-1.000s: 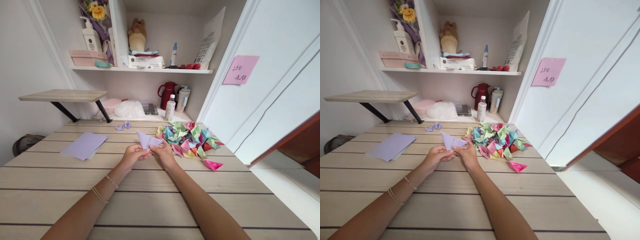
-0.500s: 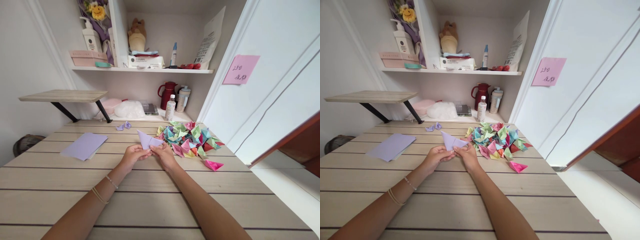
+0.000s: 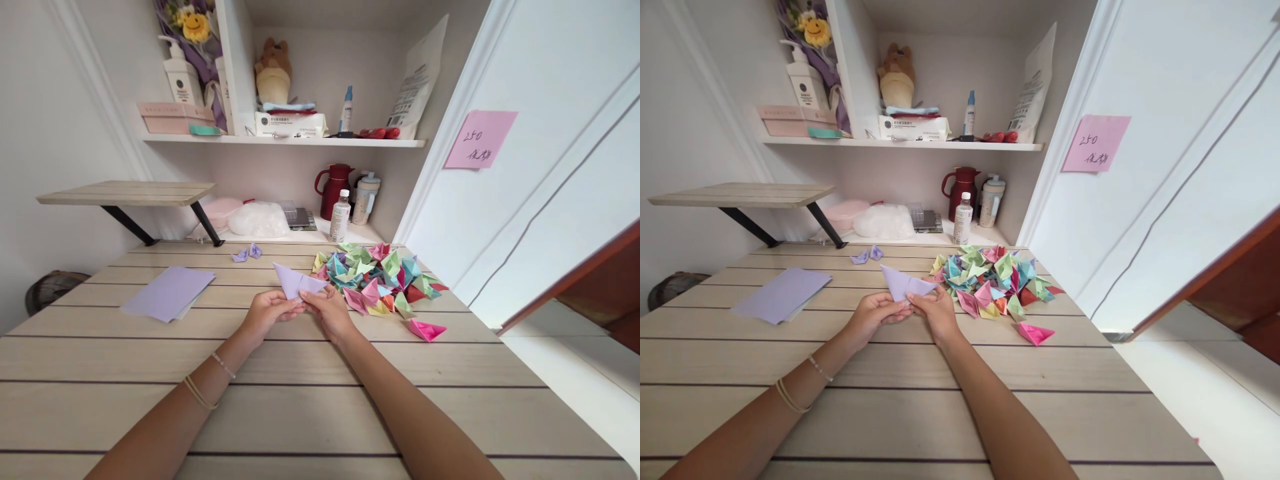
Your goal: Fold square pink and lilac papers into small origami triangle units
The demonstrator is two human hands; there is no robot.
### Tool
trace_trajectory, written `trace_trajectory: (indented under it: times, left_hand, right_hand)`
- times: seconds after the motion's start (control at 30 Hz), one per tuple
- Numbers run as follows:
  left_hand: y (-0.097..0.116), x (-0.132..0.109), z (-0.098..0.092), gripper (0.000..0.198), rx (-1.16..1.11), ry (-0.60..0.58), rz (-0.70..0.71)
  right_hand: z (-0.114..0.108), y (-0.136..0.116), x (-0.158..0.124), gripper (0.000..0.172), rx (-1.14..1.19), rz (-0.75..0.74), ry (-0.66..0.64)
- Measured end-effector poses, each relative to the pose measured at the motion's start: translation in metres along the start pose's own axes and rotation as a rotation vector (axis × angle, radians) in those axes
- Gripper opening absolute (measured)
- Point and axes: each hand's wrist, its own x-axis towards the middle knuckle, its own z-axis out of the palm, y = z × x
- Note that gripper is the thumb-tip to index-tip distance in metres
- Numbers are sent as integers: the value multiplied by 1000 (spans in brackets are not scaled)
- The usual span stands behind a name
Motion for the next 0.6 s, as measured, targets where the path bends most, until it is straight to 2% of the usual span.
trace_trajectory:
  times: [0.3,0.43,0.6]
  left_hand:
    - [0,0,0,30,24,-11,-1]
    - [0,0,-1,30,22,-21,4]
    - [0,-1,1,30,40,-51,2]
  right_hand:
    - [2,-2,0,57,-31,-8,54]
    - [-3,-20,0,68,-96,-40,83]
    - [-9,-39,1,68,-181,-109,173]
